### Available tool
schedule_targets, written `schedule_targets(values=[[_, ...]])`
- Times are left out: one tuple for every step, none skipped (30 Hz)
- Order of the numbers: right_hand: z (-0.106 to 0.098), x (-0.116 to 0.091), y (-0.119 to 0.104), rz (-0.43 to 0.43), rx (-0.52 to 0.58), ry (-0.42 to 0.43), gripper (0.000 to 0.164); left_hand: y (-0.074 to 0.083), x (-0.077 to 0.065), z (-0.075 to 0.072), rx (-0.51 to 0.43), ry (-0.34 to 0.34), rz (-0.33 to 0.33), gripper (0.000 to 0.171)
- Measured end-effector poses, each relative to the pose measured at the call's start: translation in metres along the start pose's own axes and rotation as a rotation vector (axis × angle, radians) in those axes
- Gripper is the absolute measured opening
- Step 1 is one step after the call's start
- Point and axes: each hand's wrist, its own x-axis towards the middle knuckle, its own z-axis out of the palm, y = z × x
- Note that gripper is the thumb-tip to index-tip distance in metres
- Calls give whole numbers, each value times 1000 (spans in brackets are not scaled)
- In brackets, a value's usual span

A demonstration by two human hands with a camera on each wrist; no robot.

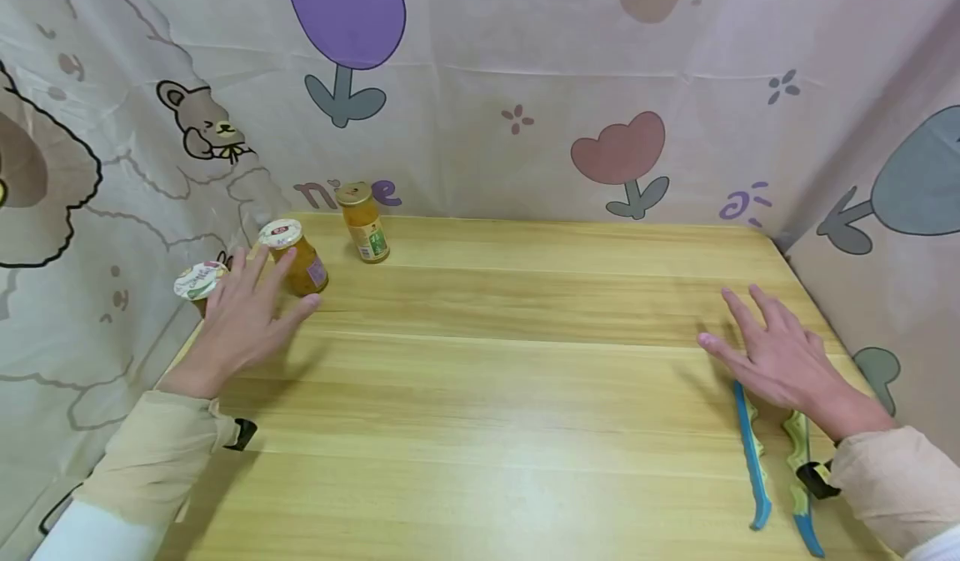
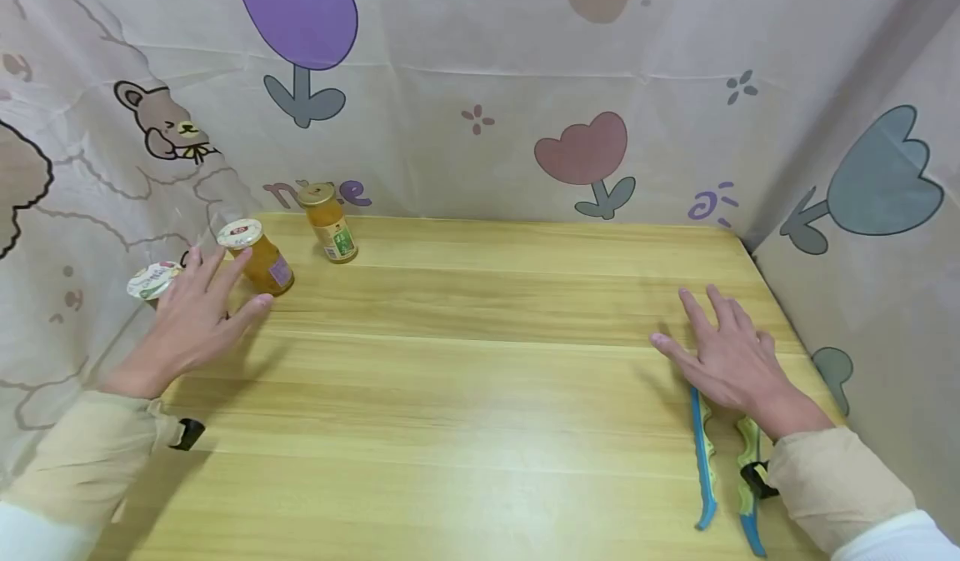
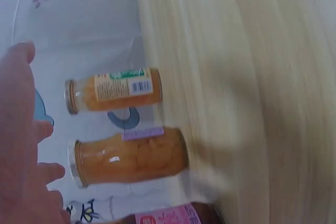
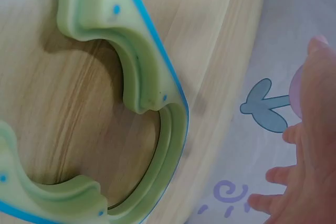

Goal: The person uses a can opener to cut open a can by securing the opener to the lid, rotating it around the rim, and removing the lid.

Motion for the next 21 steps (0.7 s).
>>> schedule_targets(values=[[0,0,0,4,0,-2,85,-2,0,-1,-4,19,-2,78],[0,0,0,7,-1,-5,85,-3,0,-2,0,40,-2,79],[0,0,0,9,-3,-6,85,-4,0,-3,-2,64,0,79],[0,0,0,11,-7,-8,86,-5,0,-4,-2,83,0,79],[0,0,1,12,-9,-10,86,-7,0,-5,4,102,-1,80],[0,0,1,12,-12,-11,86,-8,1,-6,16,120,1,80],[0,-1,1,13,-13,-14,86,-10,0,-8,22,129,-6,81],[0,-1,1,13,-15,-20,87,-12,0,-10,26,134,-13,82],[1,-1,2,15,-19,-23,87,-15,0,-12,29,137,-25,83],[1,-2,2,18,-22,-31,88,-18,-1,-15,30,140,-39,84],[1,-2,3,22,-26,-38,89,-22,-1,-17,28,148,-52,85],[1,-3,4,27,-32,-48,90,-26,-1,-19,27,157,-70,86],[1,-4,5,33,-36,-58,91,-31,-2,-20,21,166,-92,88],[1,-5,6,37,-40,-68,91,-36,-3,-22,15,176,-115,90],[2,-5,7,42,-42,-76,92,-41,-5,-23,10,189,-140,91],[2,-6,8,48,-41,-89,93,-45,-7,-24,0,203,-165,92],[2,-6,9,55,-41,-99,94,-50,-9,-24,-9,213,-191,94],[2,-6,9,65,-38,-112,95,-53,-10,-25,-20,215,-218,97],[2,-7,9,75,-33,-124,97,-56,-12,-25,-34,214,-243,99],[3,-7,9,85,-31,-134,98,-59,-14,-25,-52,209,-266,102],[3,-7,9,96,-30,-144,100,-61,-15,-25,-71,208,-286,105]])
